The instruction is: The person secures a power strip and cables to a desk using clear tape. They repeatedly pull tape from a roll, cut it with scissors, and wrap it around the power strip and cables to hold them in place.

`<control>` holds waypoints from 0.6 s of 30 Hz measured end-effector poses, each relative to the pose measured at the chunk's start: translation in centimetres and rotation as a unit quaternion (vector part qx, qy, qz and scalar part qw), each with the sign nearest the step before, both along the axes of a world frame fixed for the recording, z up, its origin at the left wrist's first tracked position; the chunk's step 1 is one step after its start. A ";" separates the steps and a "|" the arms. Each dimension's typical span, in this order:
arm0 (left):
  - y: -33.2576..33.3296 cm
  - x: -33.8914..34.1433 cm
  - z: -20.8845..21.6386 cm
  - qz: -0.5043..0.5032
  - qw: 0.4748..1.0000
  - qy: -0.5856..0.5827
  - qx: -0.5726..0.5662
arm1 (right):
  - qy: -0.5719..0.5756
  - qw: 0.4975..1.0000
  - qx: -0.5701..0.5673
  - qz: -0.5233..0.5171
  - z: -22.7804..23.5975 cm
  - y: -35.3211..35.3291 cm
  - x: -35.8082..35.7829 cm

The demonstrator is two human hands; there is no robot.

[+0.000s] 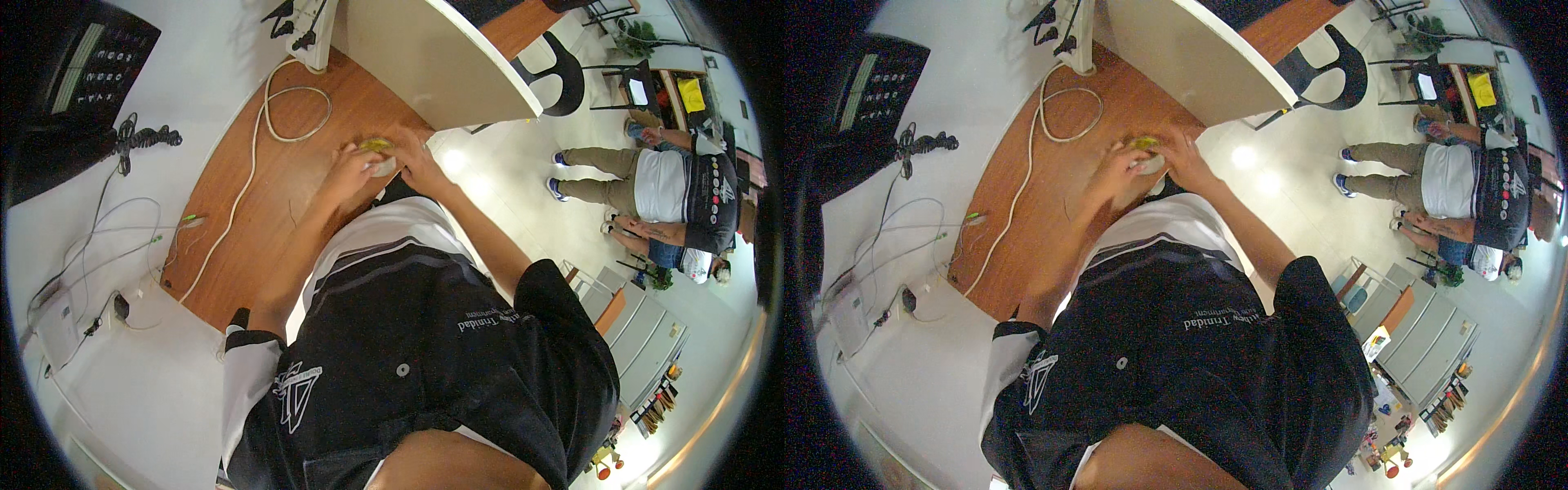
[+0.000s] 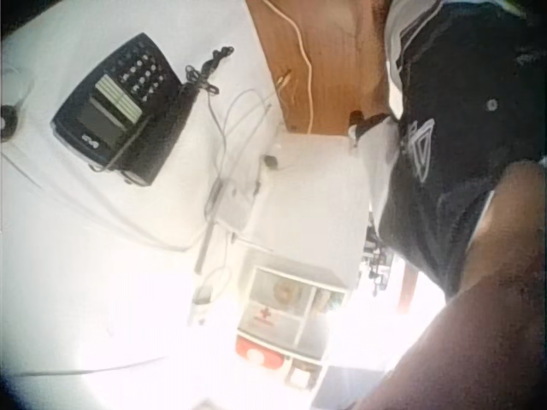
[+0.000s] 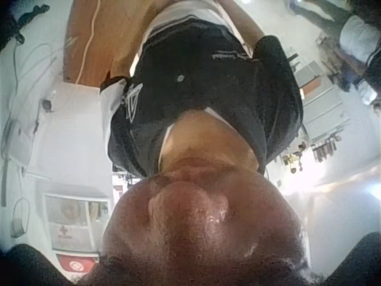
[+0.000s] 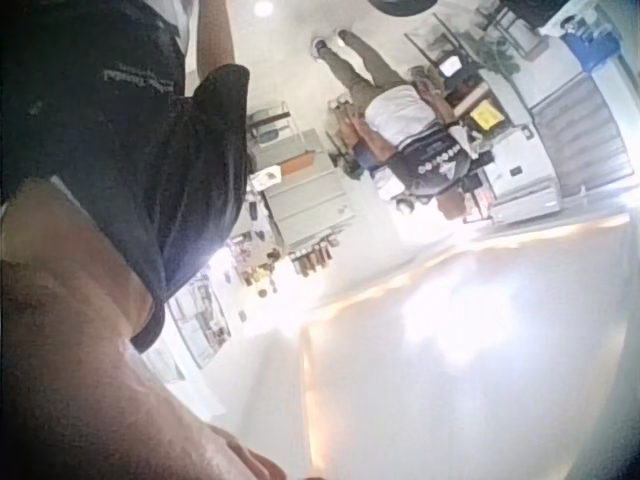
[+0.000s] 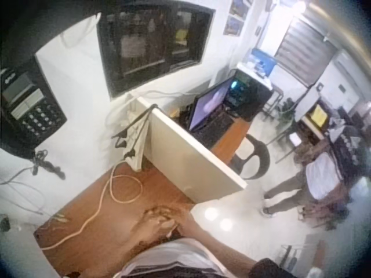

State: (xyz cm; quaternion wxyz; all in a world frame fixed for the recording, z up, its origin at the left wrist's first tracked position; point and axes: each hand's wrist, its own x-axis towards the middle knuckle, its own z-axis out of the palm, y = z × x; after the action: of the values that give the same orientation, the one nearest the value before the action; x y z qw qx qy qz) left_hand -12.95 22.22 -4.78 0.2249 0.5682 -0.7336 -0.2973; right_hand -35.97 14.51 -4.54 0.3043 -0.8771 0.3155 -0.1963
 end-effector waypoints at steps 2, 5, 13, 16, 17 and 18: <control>-1.7 1.6 4.2 -0.044 0.976 0.153 0.151 | 0.037 0.998 0.009 0.053 1.0 -1.1 -0.5; -1.5 4.3 8.3 -0.063 0.959 0.244 0.129 | 0.008 0.982 0.060 0.178 5.7 -2.5 -0.3; 3.6 3.3 14.3 0.142 0.932 0.321 0.087 | -0.083 0.946 0.244 0.195 14.5 0.7 2.2; 5.2 2.7 16.3 0.189 0.939 0.285 0.039 | -0.084 0.956 0.201 0.199 15.3 1.5 2.6; 5.5 2.6 17.2 0.201 0.943 0.265 0.028 | -0.080 0.960 0.183 0.195 15.4 1.6 2.7; 5.7 2.3 17.9 0.214 0.944 0.248 0.028 | -0.076 0.962 0.166 0.200 15.8 1.6 2.9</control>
State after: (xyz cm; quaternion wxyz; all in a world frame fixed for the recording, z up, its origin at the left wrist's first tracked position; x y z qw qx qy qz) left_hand -10.62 27.90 13.14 0.4423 0.6265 -0.5070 -0.3936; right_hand -33.12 16.16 11.22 0.5023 -0.8418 0.1373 -0.1423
